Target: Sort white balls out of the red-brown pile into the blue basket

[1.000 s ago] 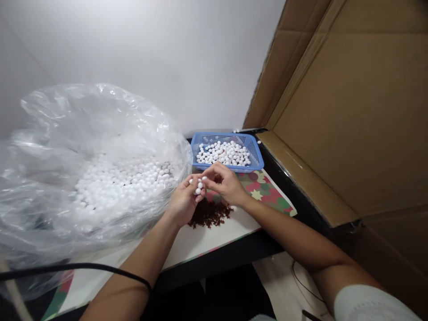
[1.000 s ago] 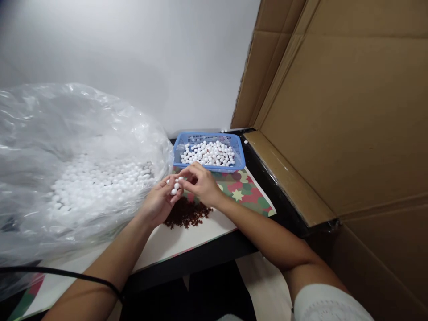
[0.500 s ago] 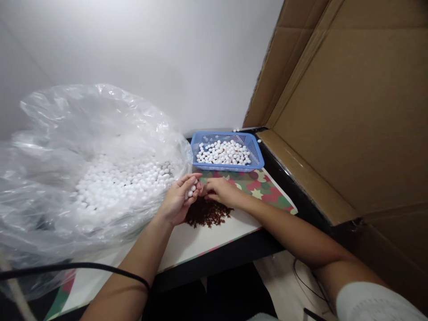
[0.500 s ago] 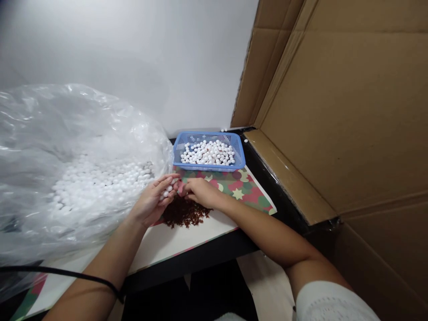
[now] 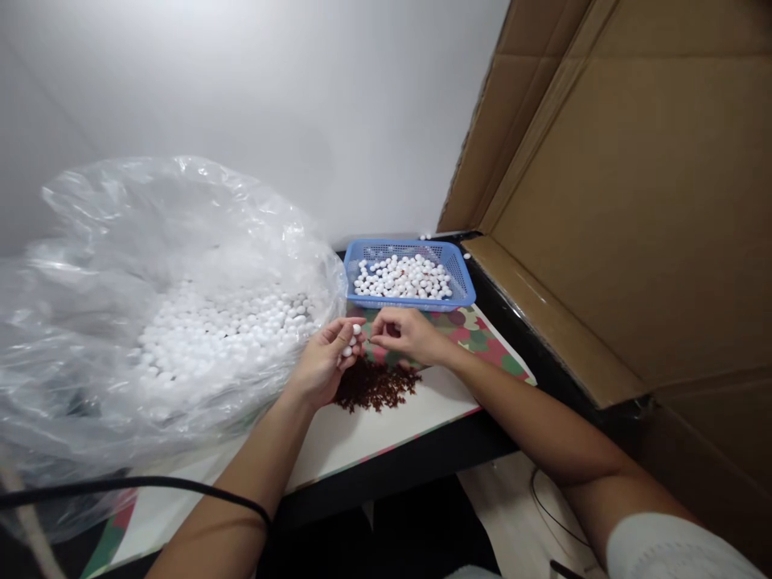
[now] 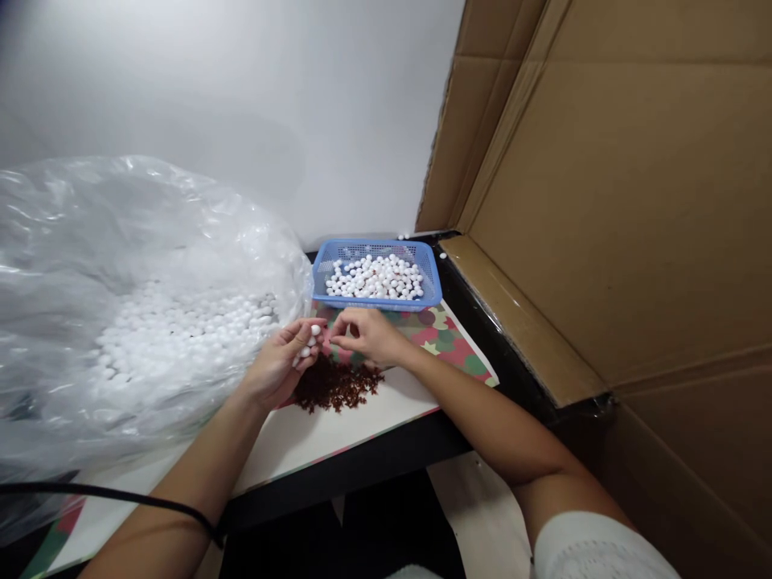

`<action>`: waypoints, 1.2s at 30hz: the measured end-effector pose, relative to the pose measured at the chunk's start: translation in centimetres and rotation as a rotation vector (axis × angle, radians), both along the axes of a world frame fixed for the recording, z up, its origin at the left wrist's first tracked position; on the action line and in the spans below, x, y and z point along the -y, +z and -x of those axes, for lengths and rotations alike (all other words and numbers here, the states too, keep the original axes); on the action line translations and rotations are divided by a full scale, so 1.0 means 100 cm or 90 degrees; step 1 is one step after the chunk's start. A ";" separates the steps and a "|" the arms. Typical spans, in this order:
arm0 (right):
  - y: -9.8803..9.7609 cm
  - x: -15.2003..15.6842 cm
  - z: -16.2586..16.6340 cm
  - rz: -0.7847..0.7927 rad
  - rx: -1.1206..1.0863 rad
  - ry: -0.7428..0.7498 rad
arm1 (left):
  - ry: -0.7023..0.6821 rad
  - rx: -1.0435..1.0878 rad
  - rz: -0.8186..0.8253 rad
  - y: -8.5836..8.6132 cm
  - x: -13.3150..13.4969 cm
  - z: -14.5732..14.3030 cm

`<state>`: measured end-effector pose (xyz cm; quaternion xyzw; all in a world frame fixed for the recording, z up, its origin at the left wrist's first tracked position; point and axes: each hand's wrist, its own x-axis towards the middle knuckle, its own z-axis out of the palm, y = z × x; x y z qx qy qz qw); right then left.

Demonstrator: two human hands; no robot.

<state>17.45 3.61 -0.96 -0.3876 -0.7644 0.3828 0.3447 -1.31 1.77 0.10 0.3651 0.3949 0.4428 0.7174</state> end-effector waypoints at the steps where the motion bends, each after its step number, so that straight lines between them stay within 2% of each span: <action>1: 0.004 0.001 0.000 0.004 -0.037 -0.022 | -0.001 0.004 0.005 -0.001 0.000 0.000; 5: 0.008 0.005 0.003 0.035 -0.126 -0.021 | -0.017 0.006 -0.003 -0.002 0.001 -0.002; 11: 0.000 0.005 0.006 0.090 -0.137 -0.023 | -0.005 -0.015 -0.017 -0.002 0.002 -0.004; 21: 0.003 0.007 0.010 0.116 -0.157 -0.060 | 0.020 -0.089 -0.088 -0.008 0.003 -0.006; 25: 0.006 0.009 0.012 0.102 -0.173 -0.083 | 0.020 -0.132 -0.094 -0.006 0.004 -0.008; 30: 0.011 0.013 0.016 0.061 -0.196 -0.049 | 0.059 -0.108 -0.080 -0.001 0.004 -0.013; 32: 0.009 0.011 0.018 0.094 -0.224 -0.061 | 0.079 -0.087 -0.057 0.002 0.002 -0.012; 36: -0.004 0.003 0.015 0.281 -0.256 -0.066 | 0.103 -0.031 -0.009 0.012 -0.001 -0.004</action>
